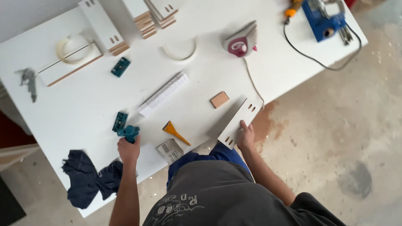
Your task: The person sands the edges of a white rectangular wooden piece using a sanding block, then uses a yellow scraper to remove excess material from the edges. The person then picks up a long white strip and uses an iron to press it onto the table.
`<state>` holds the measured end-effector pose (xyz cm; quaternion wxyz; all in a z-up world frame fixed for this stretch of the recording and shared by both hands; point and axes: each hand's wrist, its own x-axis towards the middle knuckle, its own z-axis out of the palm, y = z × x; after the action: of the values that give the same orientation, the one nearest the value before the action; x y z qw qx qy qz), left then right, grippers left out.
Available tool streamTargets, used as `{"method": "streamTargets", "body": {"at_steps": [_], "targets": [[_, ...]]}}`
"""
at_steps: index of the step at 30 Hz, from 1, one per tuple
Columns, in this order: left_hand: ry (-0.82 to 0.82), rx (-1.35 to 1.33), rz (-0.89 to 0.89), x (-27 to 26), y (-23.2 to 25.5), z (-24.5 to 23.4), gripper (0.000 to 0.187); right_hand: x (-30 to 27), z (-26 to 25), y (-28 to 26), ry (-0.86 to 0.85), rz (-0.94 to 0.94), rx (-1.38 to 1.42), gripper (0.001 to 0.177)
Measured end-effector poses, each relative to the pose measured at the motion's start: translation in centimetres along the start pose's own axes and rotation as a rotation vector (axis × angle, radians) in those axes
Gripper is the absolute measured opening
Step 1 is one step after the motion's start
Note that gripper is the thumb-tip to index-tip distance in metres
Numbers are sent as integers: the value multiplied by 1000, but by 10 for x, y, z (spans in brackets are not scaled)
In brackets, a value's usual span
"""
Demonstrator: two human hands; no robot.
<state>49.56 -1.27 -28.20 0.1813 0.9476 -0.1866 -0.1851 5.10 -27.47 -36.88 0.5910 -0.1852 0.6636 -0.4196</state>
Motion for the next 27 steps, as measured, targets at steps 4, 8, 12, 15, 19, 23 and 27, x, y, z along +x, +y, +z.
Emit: {"method": "streamTargets", "body": {"at_steps": [4,8,12,15,19,23,27], "targets": [[-43,-5,29,0,-2,-34,84,-37,1,39,143,-55,92,35],[491,-34,482,69,-55,-15,40,-29,17,70,155,-145,96,38],[-46,31,315,102,-26,-53,51,-28,45,75,171,-162,56,47],[-298,138,239,134,-19,-52,55,-36,57,74,186,-150,4,53],[-263,235,262,141,-6,-44,64,-30,65,85,189,-126,-47,51],[-181,236,182,142,-3,-40,64,-36,65,82,141,-101,-21,56],[-67,255,142,130,-2,-43,66,-53,64,65,103,-98,-51,60]]}}
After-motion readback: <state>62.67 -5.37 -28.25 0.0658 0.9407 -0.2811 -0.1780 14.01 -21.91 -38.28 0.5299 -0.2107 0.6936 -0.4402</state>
